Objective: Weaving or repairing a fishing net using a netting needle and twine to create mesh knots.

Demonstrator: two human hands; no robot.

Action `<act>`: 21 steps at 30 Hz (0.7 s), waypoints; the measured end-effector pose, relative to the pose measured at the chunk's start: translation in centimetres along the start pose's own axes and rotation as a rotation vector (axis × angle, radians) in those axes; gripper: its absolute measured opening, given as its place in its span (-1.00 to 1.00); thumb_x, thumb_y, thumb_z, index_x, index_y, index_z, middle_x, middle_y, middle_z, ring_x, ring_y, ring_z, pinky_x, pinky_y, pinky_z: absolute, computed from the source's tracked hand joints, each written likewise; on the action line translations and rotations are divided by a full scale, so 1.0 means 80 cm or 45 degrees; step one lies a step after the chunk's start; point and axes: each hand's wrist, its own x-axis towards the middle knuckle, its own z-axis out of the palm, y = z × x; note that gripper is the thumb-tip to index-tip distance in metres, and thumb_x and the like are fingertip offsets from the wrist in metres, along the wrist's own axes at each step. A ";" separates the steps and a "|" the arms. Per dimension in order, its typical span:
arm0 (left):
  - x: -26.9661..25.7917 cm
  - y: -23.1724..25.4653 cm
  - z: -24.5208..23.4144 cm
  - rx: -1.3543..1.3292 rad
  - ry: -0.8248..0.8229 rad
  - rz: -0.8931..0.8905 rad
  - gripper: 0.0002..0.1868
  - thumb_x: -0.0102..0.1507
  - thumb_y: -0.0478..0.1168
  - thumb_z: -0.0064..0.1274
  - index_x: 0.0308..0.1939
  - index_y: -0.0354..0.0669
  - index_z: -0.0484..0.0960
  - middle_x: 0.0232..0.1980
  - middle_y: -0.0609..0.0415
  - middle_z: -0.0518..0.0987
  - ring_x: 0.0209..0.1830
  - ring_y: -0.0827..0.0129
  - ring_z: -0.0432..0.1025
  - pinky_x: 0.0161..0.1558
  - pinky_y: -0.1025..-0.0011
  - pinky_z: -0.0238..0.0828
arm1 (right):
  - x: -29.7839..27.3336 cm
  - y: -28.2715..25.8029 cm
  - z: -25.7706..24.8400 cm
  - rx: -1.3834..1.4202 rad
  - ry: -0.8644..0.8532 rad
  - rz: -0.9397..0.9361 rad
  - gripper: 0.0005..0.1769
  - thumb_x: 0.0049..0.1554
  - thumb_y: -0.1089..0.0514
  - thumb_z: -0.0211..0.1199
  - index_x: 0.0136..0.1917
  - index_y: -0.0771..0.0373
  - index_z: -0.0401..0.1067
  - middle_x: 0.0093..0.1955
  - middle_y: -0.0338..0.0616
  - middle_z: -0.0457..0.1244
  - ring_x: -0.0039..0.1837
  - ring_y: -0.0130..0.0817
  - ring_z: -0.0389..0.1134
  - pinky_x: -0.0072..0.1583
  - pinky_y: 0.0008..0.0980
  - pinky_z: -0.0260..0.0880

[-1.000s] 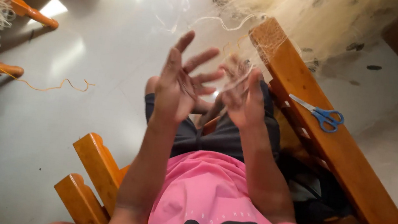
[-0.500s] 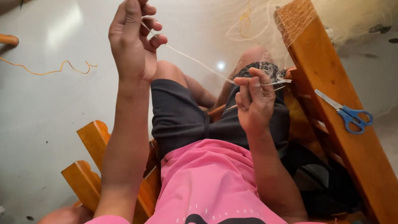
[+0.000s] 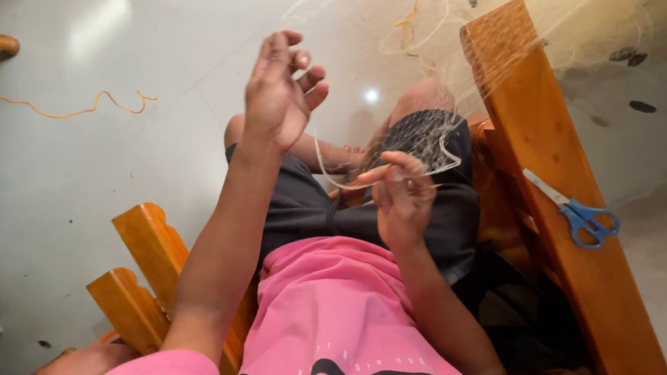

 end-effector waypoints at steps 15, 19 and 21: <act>-0.050 -0.132 -0.037 -0.038 -0.897 -0.591 0.16 0.04 0.64 -0.58 0.06 -0.37 0.52 -0.20 -0.08 0.60 -0.24 0.36 0.53 -0.20 0.45 0.50 | -0.020 -0.006 0.014 -0.389 0.089 -0.209 -0.77 0.23 0.25 0.01 0.12 0.38 0.36 -0.17 0.26 0.36 -0.54 -0.77 -0.09 -0.45 -0.73 -0.10; -0.043 -0.068 0.037 0.264 -0.935 -0.293 -0.57 0.26 -0.02 -0.03 0.04 -0.29 0.53 -0.44 0.13 0.46 -0.50 0.60 0.35 -0.41 0.70 0.32 | -0.026 -0.001 0.001 -0.476 0.085 -0.202 -0.75 0.23 0.26 0.01 0.12 0.43 0.35 -0.19 0.27 0.36 -0.53 -0.75 -0.07 -0.44 -0.74 -0.07; -0.029 -0.066 0.058 0.194 -0.726 -0.046 -0.78 0.26 -0.17 0.06 -0.12 -0.24 0.59 -0.46 0.07 0.51 -0.50 0.50 0.38 -0.42 0.65 0.33 | -0.025 0.000 -0.005 -0.450 0.062 -0.220 -0.76 0.25 0.27 -0.03 0.11 0.44 0.34 -0.17 0.31 0.35 -0.53 -0.69 -0.06 -0.44 -0.69 -0.03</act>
